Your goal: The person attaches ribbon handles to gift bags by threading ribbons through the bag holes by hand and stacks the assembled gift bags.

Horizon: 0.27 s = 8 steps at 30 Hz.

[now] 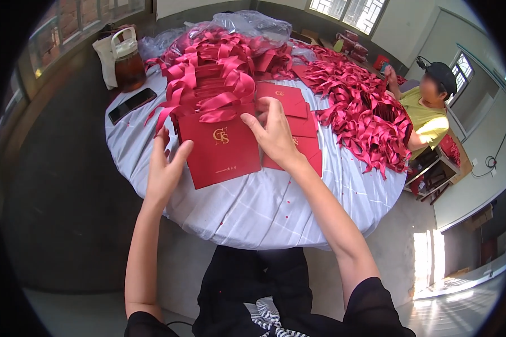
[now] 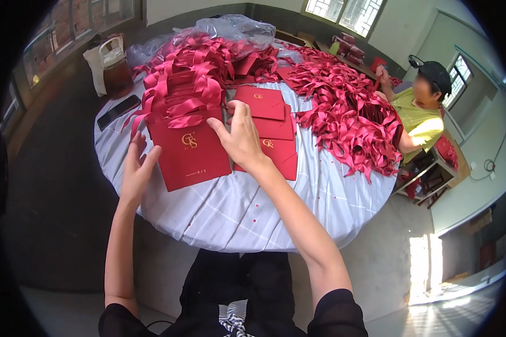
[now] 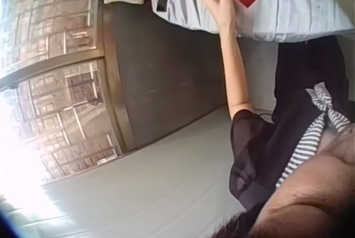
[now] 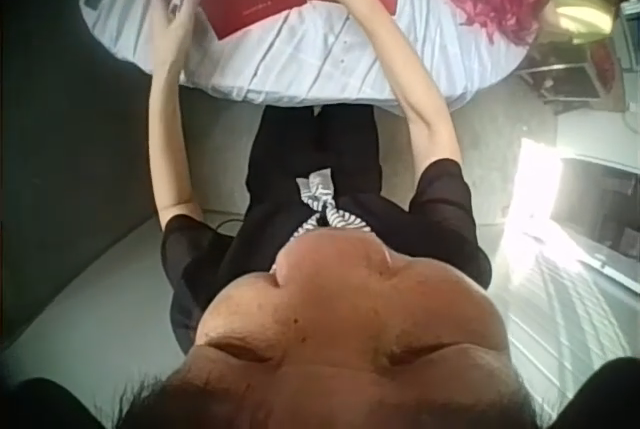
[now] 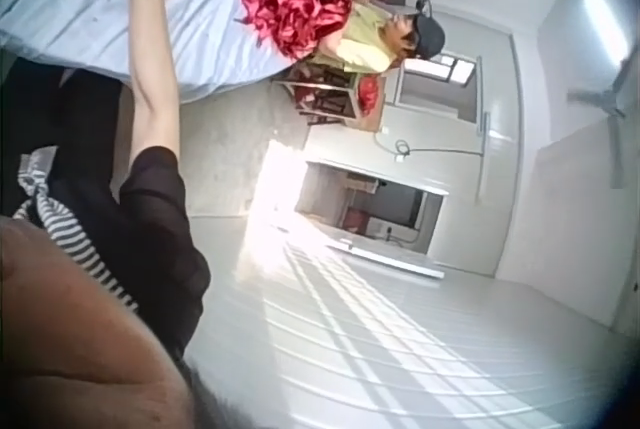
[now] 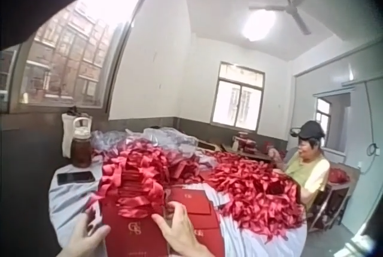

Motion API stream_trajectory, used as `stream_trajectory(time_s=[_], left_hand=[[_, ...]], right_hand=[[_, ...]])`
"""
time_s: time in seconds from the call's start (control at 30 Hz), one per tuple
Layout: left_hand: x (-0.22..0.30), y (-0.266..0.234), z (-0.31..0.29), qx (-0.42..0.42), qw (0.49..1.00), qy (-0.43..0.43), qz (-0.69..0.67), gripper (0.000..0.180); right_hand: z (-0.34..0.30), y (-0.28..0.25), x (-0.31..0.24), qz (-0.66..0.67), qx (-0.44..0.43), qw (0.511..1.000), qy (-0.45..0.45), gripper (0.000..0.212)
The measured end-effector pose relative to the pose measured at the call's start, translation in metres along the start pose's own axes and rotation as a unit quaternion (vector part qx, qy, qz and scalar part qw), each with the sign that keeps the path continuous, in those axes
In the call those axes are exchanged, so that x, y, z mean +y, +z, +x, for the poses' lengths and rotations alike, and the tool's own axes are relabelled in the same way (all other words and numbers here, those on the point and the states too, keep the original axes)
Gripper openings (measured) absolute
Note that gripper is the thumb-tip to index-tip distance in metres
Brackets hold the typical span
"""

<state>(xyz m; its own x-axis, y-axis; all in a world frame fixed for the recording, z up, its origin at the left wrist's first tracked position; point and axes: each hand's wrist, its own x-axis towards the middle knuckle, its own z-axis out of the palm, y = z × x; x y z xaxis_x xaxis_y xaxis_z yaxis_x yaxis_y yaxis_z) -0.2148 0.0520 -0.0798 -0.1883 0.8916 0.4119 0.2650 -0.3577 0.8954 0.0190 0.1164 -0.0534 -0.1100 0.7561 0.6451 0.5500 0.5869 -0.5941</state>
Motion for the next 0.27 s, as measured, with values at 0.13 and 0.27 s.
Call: stream_trajectory(time_s=[0.13,0.27], left_hand=[[0.002,0.020,0.007,0.036,0.997,0.061,0.033,0.068],[0.007,0.037,0.029,0.031,0.999,-0.001,-0.024,0.068]], right_hand=[[-0.012,0.000,-0.002,0.046,-0.065,0.994,0.071,0.062],[-0.021,0.000,-0.001,-0.029,-0.072,0.996,0.051,0.068]])
